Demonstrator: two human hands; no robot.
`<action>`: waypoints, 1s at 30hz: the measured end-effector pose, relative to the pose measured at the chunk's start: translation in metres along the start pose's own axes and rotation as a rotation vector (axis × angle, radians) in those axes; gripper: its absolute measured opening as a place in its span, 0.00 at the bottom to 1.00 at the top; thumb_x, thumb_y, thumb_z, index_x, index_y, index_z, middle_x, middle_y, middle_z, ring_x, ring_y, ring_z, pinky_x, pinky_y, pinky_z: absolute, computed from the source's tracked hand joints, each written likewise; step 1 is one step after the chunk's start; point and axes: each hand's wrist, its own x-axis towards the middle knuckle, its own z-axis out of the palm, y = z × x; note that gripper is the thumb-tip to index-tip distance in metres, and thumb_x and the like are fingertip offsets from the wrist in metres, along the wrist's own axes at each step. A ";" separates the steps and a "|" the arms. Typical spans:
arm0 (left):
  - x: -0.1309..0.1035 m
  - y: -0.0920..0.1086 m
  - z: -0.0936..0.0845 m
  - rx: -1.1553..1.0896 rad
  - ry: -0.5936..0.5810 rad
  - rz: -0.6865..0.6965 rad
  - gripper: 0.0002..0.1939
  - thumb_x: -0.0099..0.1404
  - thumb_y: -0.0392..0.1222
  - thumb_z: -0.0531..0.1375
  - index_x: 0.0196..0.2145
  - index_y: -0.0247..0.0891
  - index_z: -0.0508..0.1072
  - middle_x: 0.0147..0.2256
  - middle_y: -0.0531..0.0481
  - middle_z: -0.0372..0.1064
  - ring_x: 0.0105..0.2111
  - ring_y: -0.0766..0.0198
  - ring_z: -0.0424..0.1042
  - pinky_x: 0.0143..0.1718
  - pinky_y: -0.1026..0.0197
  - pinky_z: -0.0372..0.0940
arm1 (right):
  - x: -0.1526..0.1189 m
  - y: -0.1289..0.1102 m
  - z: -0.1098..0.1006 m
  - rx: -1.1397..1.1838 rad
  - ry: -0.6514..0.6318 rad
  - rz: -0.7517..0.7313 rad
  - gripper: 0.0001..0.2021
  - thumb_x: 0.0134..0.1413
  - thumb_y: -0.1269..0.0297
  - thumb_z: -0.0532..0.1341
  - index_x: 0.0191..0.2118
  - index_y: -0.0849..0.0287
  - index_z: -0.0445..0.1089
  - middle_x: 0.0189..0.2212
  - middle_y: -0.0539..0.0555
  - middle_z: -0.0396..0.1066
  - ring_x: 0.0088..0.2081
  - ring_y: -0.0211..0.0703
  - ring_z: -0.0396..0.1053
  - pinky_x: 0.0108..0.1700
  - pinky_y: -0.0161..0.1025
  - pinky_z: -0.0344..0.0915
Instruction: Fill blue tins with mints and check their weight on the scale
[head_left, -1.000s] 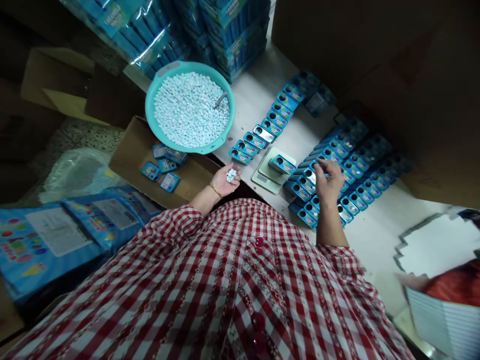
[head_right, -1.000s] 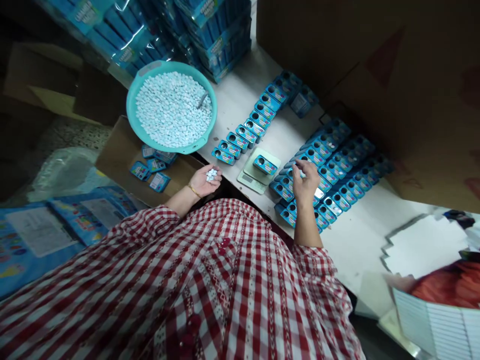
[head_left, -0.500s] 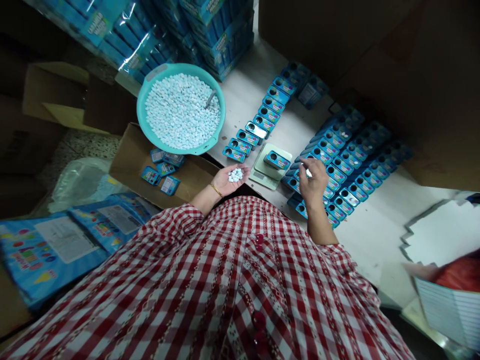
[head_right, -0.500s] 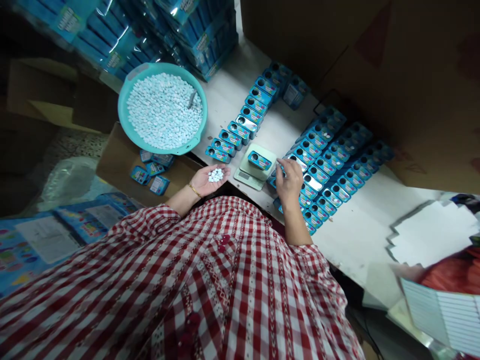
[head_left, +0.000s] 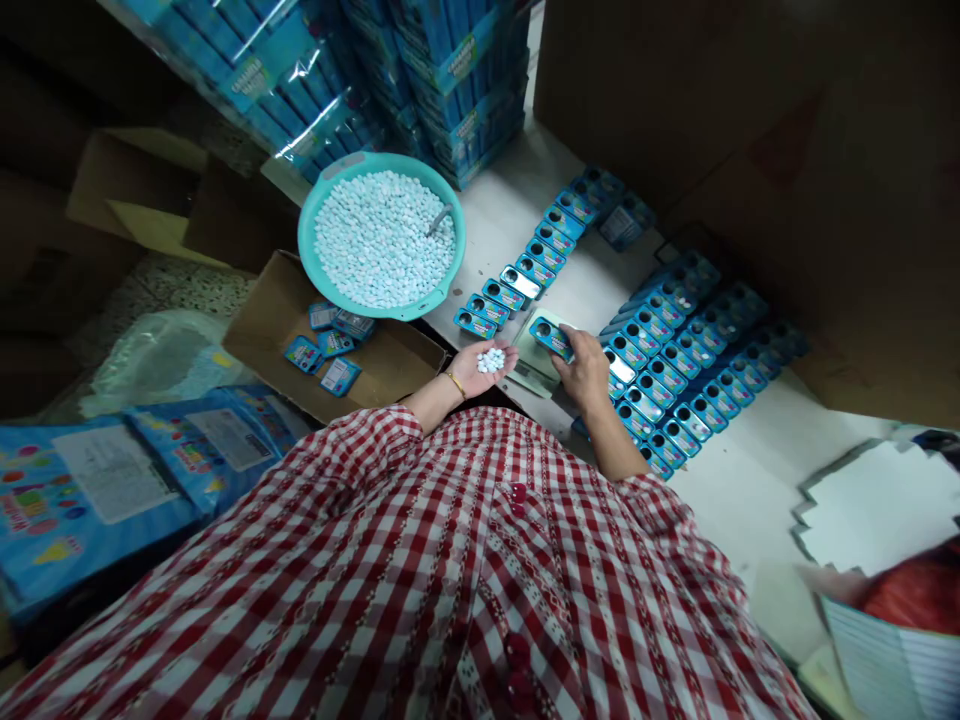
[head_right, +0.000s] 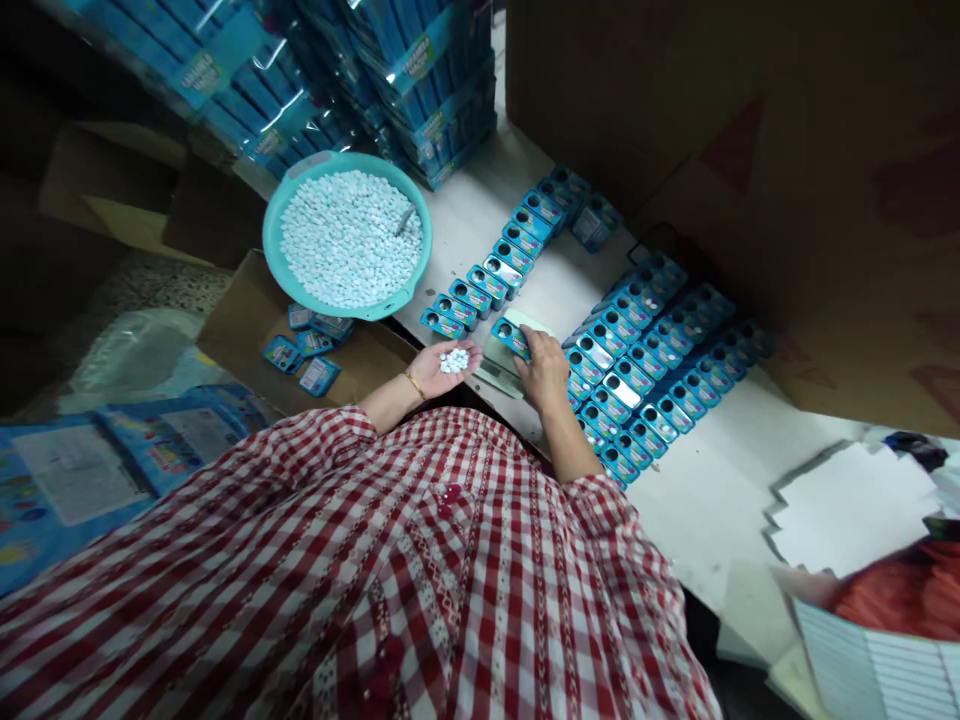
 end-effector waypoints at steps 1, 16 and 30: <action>0.004 -0.001 0.005 -0.003 -0.006 0.000 0.14 0.66 0.35 0.49 0.34 0.28 0.73 0.28 0.40 0.73 0.29 0.61 0.74 0.34 0.60 0.69 | -0.001 -0.008 -0.011 -0.066 -0.010 -0.072 0.22 0.55 0.63 0.55 0.56 0.61 0.61 0.45 0.60 0.69 0.44 0.51 0.63 0.46 0.44 0.59; 0.035 -0.016 0.049 0.008 -0.044 -0.046 0.13 0.65 0.36 0.50 0.39 0.28 0.73 0.23 0.47 0.70 0.23 0.65 0.70 0.31 0.62 0.66 | -0.013 -0.023 -0.045 -0.431 -0.167 -0.254 0.22 0.59 0.69 0.49 0.59 0.59 0.57 0.44 0.60 0.68 0.41 0.49 0.58 0.40 0.44 0.51; 0.038 -0.018 0.045 0.034 -0.034 -0.056 0.12 0.65 0.35 0.51 0.37 0.30 0.74 0.22 0.46 0.70 0.23 0.65 0.70 0.29 0.63 0.66 | -0.024 -0.016 -0.044 -0.414 -0.129 -0.220 0.22 0.60 0.69 0.49 0.60 0.57 0.56 0.49 0.61 0.66 0.44 0.51 0.58 0.42 0.45 0.51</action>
